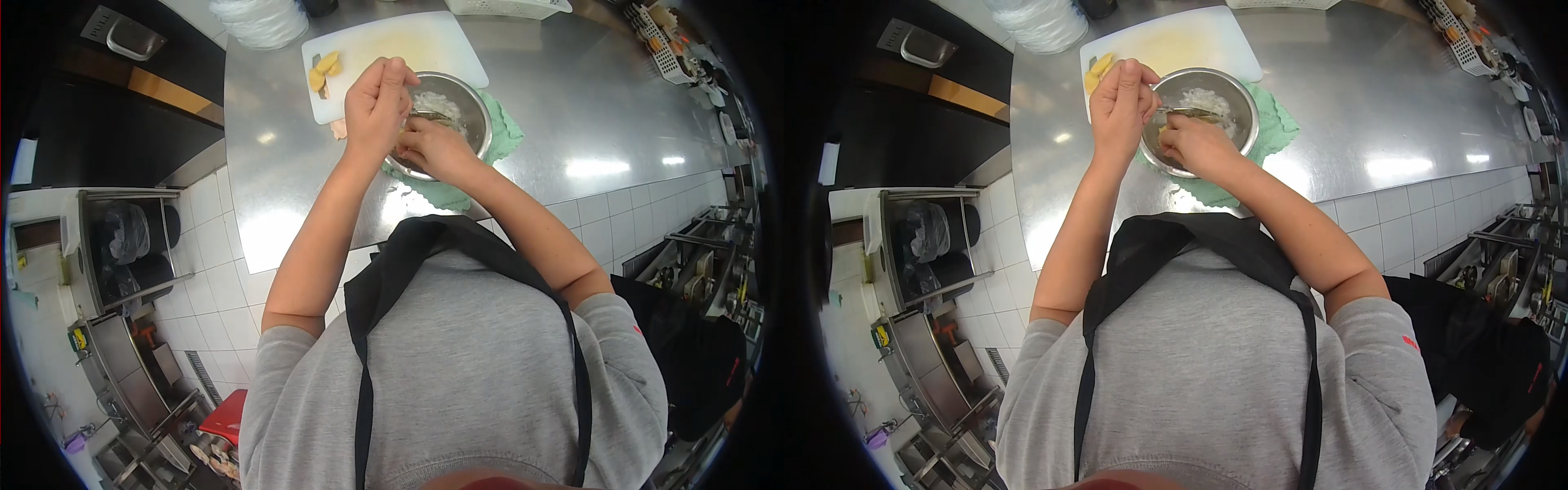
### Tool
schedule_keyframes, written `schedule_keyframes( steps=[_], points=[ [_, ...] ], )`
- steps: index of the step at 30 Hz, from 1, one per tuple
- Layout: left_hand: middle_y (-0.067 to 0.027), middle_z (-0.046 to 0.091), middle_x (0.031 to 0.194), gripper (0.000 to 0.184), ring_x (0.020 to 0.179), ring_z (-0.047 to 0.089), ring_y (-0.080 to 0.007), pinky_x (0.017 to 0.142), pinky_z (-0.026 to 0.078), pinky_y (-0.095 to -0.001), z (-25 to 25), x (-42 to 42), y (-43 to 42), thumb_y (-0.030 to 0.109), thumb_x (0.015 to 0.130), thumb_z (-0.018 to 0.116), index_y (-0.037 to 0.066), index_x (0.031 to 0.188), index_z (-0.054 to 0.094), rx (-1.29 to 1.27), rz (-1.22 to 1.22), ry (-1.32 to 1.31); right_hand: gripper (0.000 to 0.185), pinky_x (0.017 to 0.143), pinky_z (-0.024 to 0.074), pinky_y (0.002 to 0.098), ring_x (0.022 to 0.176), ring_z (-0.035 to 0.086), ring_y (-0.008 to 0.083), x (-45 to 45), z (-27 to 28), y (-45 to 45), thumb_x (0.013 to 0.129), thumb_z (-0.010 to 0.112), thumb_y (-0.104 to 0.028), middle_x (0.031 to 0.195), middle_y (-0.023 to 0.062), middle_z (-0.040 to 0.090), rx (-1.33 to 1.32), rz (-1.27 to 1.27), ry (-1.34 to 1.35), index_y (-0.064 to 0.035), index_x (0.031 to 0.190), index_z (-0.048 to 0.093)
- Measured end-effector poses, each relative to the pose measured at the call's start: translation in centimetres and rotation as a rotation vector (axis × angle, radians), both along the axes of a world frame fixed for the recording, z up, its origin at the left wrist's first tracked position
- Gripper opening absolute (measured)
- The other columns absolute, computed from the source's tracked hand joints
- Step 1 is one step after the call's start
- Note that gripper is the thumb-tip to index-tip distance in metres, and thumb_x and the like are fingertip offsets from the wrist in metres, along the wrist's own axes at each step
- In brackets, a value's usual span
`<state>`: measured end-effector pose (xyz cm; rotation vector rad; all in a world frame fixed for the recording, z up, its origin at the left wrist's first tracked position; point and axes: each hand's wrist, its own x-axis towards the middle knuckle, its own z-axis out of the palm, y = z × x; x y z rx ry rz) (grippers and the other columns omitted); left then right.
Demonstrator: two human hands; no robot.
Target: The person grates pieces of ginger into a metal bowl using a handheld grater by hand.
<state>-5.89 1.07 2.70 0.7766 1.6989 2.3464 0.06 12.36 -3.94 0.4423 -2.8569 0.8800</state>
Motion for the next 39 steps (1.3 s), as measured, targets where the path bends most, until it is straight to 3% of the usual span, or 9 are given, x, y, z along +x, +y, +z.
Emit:
schedule_keyframes(
  steps=[7, 9, 11, 13, 15, 20, 26, 33, 39],
  points=[
    [0.0033, 0.033, 0.047, 0.036, 0.042, 0.033, -0.0052, 0.045, 0.032, -0.0202, 0.0, -0.2, -0.9, 0.03, 0.094, 0.04, 0.0, 0.076, 0.052, -0.008, 0.006, -0.051, 0.008, 0.063, 0.0431, 0.0282, 0.078, 0.052, 0.0166, 2.6, 4.0, 3.0, 0.076, 0.063, -0.012, 0.084, 0.0049, 0.05, -0.379, -0.017, -0.122, -0.0047, 0.08, 0.061],
    [0.0034, 0.037, 0.047, 0.031, 0.041, 0.033, -0.004, 0.042, 0.03, -0.0194, -0.2, 0.9, -1.8, 0.025, 0.092, 0.045, 0.001, 0.074, 0.05, -0.042, -0.011, -0.091, 0.008, 0.064, 0.0411, 0.0238, 0.082, 0.05, 0.0111, 2.5, 5.4, 4.5, 0.078, 0.063, -0.013, 0.084, 0.0017, 0.049, -0.473, 0.031, -0.207, -0.0057, 0.081, 0.061],
    [0.0001, 0.047, 0.056, 0.022, 0.049, 0.044, -0.0054, 0.047, 0.035, -0.0192, -1.2, 2.3, -3.1, 0.019, 0.09, 0.05, 0.001, 0.077, 0.053, -0.139, -0.009, -0.066, 0.008, 0.068, 0.04, 0.0227, 0.083, 0.048, 0.009, 2.0, 5.8, 5.9, 0.079, 0.063, -0.014, 0.086, 0.0004, 0.05, -0.53, 0.037, -0.198, -0.0069, 0.082, 0.061],
    [-0.0011, 0.051, 0.061, 0.018, 0.054, 0.048, -0.0061, 0.05, 0.038, -0.0195, -2.5, 3.7, -3.8, 0.017, 0.088, 0.052, 0.001, 0.079, 0.055, -0.186, 0.006, -0.046, 0.009, 0.071, 0.0393, 0.0229, 0.081, 0.048, 0.0091, 0.6, 5.8, 6.8, 0.08, 0.062, -0.016, 0.087, 0.0003, 0.052, -0.764, -0.152, -0.16, -0.008, 0.083, 0.061],
    [-0.0035, 0.056, 0.07, 0.013, 0.063, 0.052, -0.009, 0.057, 0.042, -0.0218, -3.5, 4.9, -4.2, 0.013, 0.084, 0.057, 0.001, 0.08, 0.057, -0.336, -0.036, 0.123, 0.011, 0.073, 0.0388, 0.0232, 0.08, 0.048, 0.0091, -1.7, 5.8, 6.9, 0.08, 0.061, -0.018, 0.089, 0.0004, 0.053, -0.726, -0.196, -0.148, -0.0072, 0.083, 0.061],
    [-0.0063, 0.058, 0.073, 0.013, 0.065, 0.054, -0.0117, 0.061, 0.044, -0.0241, -4.0, 5.6, -4.5, 0.012, 0.082, 0.06, -0.001, 0.081, 0.057, -0.357, -0.028, 0.041, 0.011, 0.072, 0.0415, 0.0275, 0.08, 0.052, 0.0185, -9.7, 3.5, 3.8, 0.075, 0.063, -0.017, 0.082, 0.0059, 0.052, -0.209, -0.02, 0.052, -0.0084, 0.08, 0.06],
    [-0.0061, 0.058, 0.072, 0.013, 0.064, 0.054, -0.0118, 0.06, 0.043, -0.0237, -3.6, 5.1, -4.9, 0.013, 0.081, 0.061, 0.0, 0.081, 0.058, -0.383, -0.033, 0.062, 0.007, 0.074, 0.0448, 0.0357, 0.09, 0.054, 0.0242, -15.8, 0.6, -0.6, 0.073, 0.061, -0.019, 0.087, 0.0074, 0.055, 0.158, 0.136, -0.11, -0.0134, 0.077, 0.062],
    [-0.0052, 0.058, 0.071, 0.013, 0.063, 0.053, -0.0119, 0.058, 0.043, -0.0237, -3.6, 4.7, -5.0, 0.013, 0.081, 0.061, 0.001, 0.08, 0.059, -0.376, -0.005, 0.071, 0.007, 0.083, 0.0381, 0.0421, 0.101, 0.049, 0.0216, -16.7, 1.3, -1.6, 0.072, 0.062, -0.02, 0.091, 0.004, 0.056, 0.35, 0.132, -0.397, -0.018, 0.079, 0.063],
    [-0.0052, 0.058, 0.072, 0.013, 0.063, 0.053, -0.0123, 0.058, 0.043, -0.0242, -3.8, 4.5, -4.9, 0.014, 0.081, 0.062, 0.001, 0.08, 0.059, -0.371, -0.01, 0.086, 0.009, 0.085, 0.0347, 0.0429, 0.098, 0.049, 0.0208, -15.9, 2.2, -3.2, 0.071, 0.061, -0.018, 0.096, 0.0021, 0.055, 0.35, 0.128, -0.127, -0.0193, 0.08, 0.062]
  ],
)
